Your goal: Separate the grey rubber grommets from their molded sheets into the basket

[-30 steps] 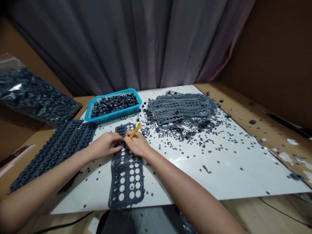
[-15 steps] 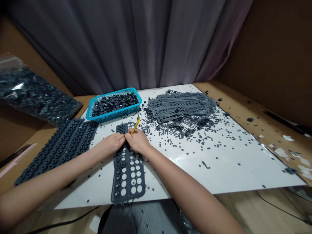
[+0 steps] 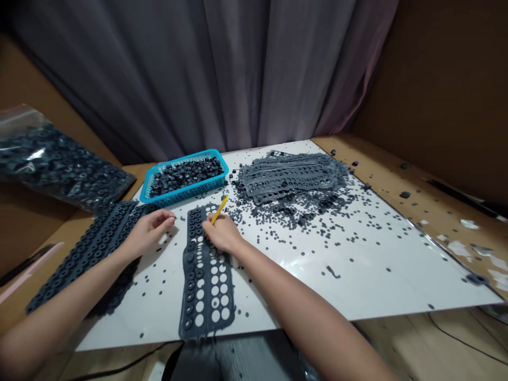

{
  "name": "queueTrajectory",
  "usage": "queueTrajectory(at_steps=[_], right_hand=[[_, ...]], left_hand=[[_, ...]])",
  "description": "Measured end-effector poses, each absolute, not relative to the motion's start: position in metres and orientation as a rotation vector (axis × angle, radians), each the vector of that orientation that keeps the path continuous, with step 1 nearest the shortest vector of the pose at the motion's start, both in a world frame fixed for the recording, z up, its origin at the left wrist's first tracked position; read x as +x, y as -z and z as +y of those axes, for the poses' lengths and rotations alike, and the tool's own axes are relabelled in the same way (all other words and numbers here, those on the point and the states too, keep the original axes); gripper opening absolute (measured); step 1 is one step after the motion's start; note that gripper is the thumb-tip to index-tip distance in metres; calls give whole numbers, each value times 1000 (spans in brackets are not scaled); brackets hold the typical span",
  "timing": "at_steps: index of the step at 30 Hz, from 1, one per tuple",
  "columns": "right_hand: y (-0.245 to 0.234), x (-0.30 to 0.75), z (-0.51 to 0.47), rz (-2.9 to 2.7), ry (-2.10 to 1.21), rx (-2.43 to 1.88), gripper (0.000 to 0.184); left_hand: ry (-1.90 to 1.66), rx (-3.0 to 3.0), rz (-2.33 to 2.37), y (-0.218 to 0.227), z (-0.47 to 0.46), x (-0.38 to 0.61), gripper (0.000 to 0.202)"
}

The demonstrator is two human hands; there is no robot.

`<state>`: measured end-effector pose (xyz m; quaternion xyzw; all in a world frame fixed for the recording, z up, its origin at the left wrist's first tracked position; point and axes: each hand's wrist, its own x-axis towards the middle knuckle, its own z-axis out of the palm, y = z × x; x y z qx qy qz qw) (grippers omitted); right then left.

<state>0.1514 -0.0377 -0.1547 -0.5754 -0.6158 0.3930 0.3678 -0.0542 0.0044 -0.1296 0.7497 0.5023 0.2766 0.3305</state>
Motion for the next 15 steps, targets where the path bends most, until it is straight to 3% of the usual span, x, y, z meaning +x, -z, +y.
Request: queueTrajectory(at_steps=[6,15], right_hand=[[159,152,-35,-1545,-1014,-1466,15],[152,147,-39,-1576,-927,-1542,14]], left_hand=[[-720,1183,1042,129,1,-32,8],[-595,1293,1016,127,15,-23,7]])
